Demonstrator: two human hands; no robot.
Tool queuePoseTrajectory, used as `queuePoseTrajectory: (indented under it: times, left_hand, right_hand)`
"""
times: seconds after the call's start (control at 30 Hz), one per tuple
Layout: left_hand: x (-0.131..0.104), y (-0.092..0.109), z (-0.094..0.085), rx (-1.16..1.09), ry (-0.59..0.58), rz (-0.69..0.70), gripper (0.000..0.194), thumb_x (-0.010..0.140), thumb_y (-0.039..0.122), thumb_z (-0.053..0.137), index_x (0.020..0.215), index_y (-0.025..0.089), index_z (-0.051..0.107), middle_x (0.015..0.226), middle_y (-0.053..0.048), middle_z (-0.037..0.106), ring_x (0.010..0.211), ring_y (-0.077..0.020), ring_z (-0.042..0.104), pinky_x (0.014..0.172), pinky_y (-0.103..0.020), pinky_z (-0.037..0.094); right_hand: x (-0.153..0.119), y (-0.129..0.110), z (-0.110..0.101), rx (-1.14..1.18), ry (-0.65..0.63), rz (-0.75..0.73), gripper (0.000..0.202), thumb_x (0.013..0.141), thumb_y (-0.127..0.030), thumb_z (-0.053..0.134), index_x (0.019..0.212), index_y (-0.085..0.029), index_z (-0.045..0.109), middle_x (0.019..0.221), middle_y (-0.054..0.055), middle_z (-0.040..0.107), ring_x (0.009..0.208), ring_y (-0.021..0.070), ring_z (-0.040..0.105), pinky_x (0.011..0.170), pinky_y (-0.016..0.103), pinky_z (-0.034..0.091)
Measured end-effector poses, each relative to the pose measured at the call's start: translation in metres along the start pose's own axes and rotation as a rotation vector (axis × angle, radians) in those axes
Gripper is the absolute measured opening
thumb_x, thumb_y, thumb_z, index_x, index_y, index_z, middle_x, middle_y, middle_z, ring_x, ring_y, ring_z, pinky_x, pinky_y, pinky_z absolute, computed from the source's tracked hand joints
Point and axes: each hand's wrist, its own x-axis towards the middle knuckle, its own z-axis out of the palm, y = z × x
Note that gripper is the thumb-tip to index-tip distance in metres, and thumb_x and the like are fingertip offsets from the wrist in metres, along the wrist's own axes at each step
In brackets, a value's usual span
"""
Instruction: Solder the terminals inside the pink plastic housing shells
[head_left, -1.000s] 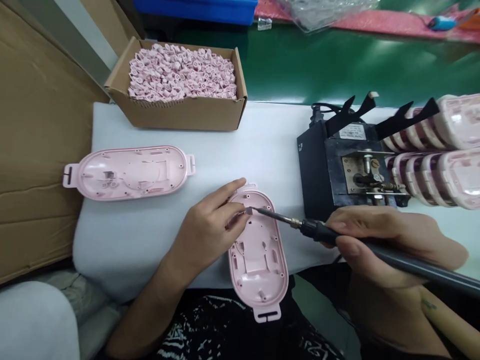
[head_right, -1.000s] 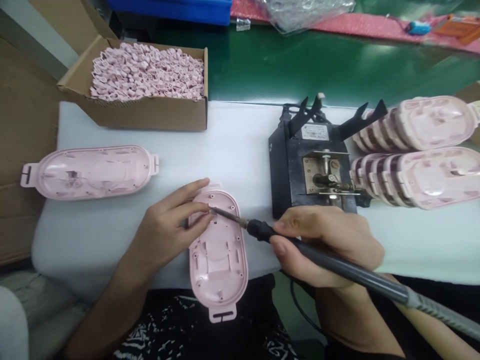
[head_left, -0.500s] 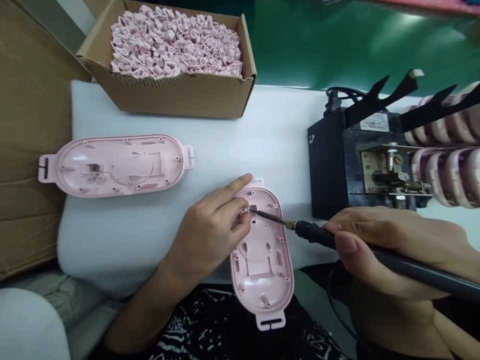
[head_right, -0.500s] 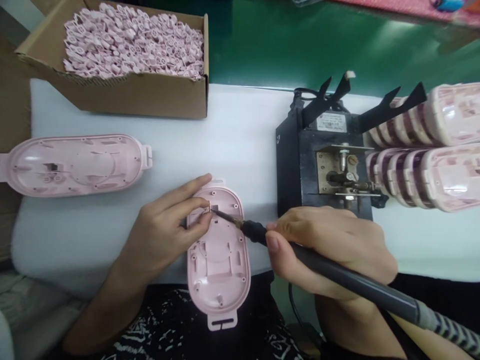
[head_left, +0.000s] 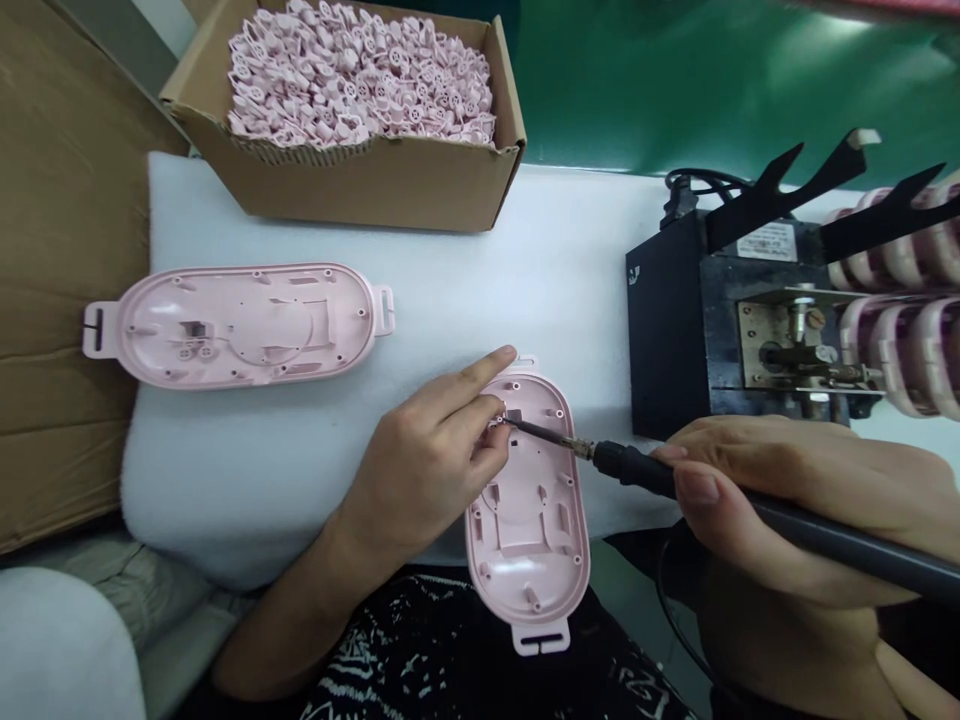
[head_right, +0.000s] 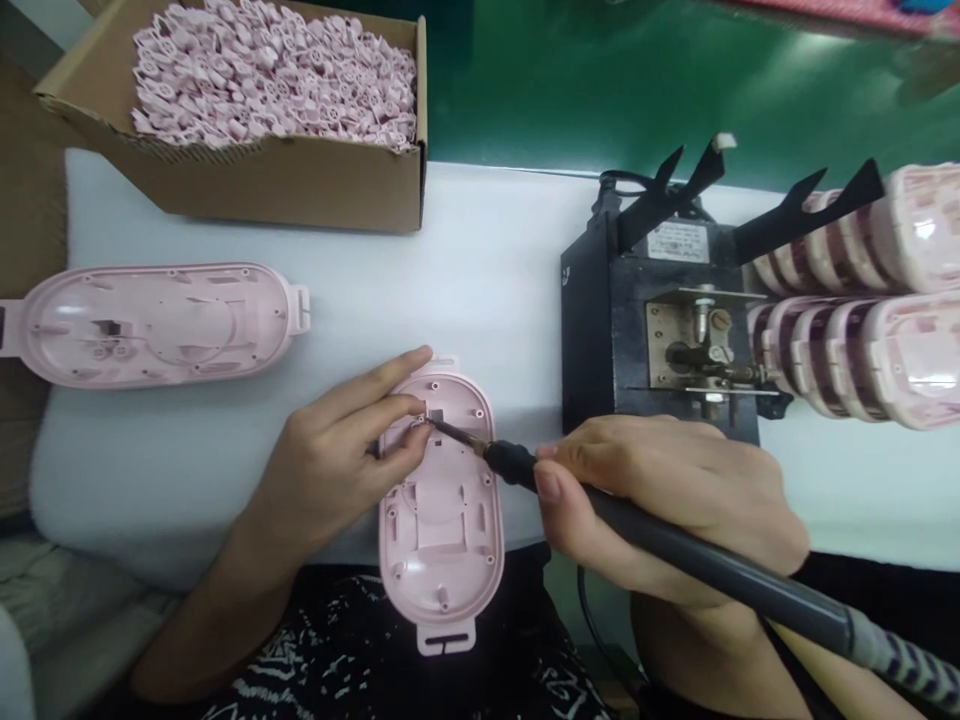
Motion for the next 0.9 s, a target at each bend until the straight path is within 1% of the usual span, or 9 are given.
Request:
queuePoseTrajectory:
  times: [0.1,0.2,0.3,0.4,0.5,0.6,0.7,0.9]
  left_hand:
    - [-0.0004,0.0002,-0.0002,-0.016,0.005,0.016,0.018,0.089,0.004,0.059,0.099,0.017,0.067,0.143,-0.011,0.062,0.115,-0.0215,0.07,0.096,-0.038,0.066]
    - [-0.0007,0.0007,-0.0001,-0.015,0.018,0.014,0.018,0.09,0.004,0.06,0.099,0.018,0.067,0.142,-0.011,0.063,0.114,-0.0212,0.071,0.095,-0.037,0.067]
    - [-0.0008,0.0012,0.0001,-0.016,0.016,0.008,0.017,0.09,0.004,0.06,0.099,0.017,0.068,0.142,-0.011,0.063,0.113,-0.021,0.071,0.095,-0.036,0.067]
    - [-0.0004,0.0014,-0.0002,-0.017,0.007,0.008,0.017,0.09,0.004,0.06,0.1,0.016,0.068,0.141,-0.012,0.063,0.114,-0.0211,0.07,0.095,-0.037,0.067]
    - [0.0003,0.0014,-0.0005,-0.016,0.011,0.006,0.016,0.09,0.004,0.06,0.098,0.015,0.068,0.14,-0.012,0.064,0.113,-0.0205,0.071,0.095,-0.035,0.067]
    - [0.0004,0.0014,-0.0005,-0.016,0.013,0.005,0.015,0.09,0.004,0.061,0.098,0.014,0.068,0.14,-0.013,0.064,0.113,-0.0204,0.07,0.096,-0.035,0.066]
    - [-0.0003,0.0015,0.0001,-0.02,0.01,-0.006,0.016,0.091,0.004,0.06,0.098,0.016,0.068,0.141,-0.011,0.064,0.114,-0.0206,0.07,0.096,-0.037,0.066]
    - [-0.0008,0.0016,0.0008,-0.015,0.013,-0.003,0.017,0.09,0.004,0.06,0.098,0.015,0.068,0.14,-0.011,0.064,0.116,-0.0205,0.069,0.099,-0.036,0.065]
  right_hand:
    - [0.0018,-0.005,-0.0005,-0.089,0.016,0.119,0.029,0.09,-0.02,0.07,0.062,-0.019,0.061,0.06,-0.003,0.067,0.048,0.0073,0.063,0.041,0.017,0.047]
    - [0.0015,-0.009,-0.0008,-0.134,0.049,0.243,0.031,0.09,-0.031,0.075,0.062,-0.021,0.064,0.06,-0.004,0.068,0.047,0.007,0.06,0.041,0.02,0.044]
    - [0.0003,-0.0096,-0.0004,-0.132,0.087,0.323,0.029,0.088,-0.034,0.078,0.063,-0.023,0.068,0.059,-0.005,0.067,0.046,0.0066,0.058,0.041,0.023,0.042]
    - [-0.0002,-0.0087,0.0001,-0.101,0.103,0.373,0.028,0.086,-0.035,0.08,0.063,-0.023,0.069,0.057,-0.006,0.066,0.044,0.0074,0.057,0.04,0.026,0.041]
    - [0.0001,-0.0084,0.0003,-0.103,0.097,0.407,0.028,0.085,-0.035,0.08,0.063,-0.023,0.07,0.057,-0.005,0.066,0.045,0.0079,0.057,0.04,0.027,0.04]
    - [0.0006,-0.008,0.0008,-0.092,0.115,0.394,0.028,0.085,-0.035,0.081,0.062,-0.023,0.069,0.059,-0.005,0.068,0.045,0.0097,0.058,0.04,0.028,0.04]
    - [0.0004,-0.0065,0.0019,-0.093,0.118,0.4,0.029,0.085,-0.036,0.08,0.062,-0.024,0.069,0.059,-0.004,0.068,0.045,0.0119,0.059,0.039,0.03,0.041]
    - [-0.0023,-0.0045,0.0033,-0.071,0.14,0.387,0.025,0.084,-0.032,0.082,0.064,-0.023,0.07,0.061,-0.004,0.069,0.046,0.0114,0.06,0.04,0.03,0.041]
